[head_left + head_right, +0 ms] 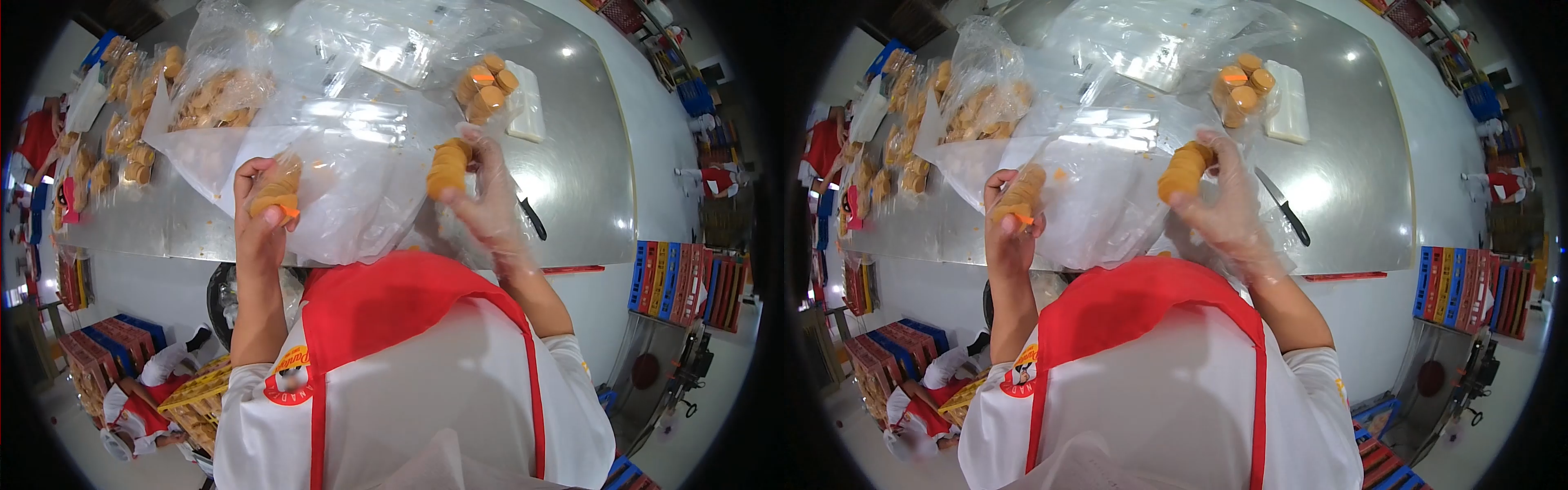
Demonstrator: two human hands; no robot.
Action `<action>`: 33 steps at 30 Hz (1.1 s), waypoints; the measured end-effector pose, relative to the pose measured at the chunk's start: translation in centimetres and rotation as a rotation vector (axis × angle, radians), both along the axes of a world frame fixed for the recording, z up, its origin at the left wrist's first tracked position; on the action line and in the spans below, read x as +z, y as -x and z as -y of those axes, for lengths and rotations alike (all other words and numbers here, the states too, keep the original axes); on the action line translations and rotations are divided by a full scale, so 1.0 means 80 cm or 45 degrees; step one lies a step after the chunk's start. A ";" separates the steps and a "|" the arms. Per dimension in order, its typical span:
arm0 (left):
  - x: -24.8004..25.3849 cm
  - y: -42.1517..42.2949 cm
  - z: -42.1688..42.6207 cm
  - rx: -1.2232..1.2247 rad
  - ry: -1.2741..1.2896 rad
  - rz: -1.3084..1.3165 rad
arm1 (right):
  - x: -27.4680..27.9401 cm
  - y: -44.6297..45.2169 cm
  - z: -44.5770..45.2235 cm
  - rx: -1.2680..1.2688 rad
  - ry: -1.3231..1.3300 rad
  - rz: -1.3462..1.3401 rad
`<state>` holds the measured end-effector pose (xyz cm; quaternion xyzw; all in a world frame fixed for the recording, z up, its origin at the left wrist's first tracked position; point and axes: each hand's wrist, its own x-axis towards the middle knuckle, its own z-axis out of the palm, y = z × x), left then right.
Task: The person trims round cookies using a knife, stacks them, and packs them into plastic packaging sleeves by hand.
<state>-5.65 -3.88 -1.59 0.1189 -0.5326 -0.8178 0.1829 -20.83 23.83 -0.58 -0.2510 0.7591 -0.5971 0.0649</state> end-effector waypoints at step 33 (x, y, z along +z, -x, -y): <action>0.021 -0.011 -0.044 0.464 -0.331 -0.423 | -0.060 -0.024 0.052 0.195 -0.848 -0.506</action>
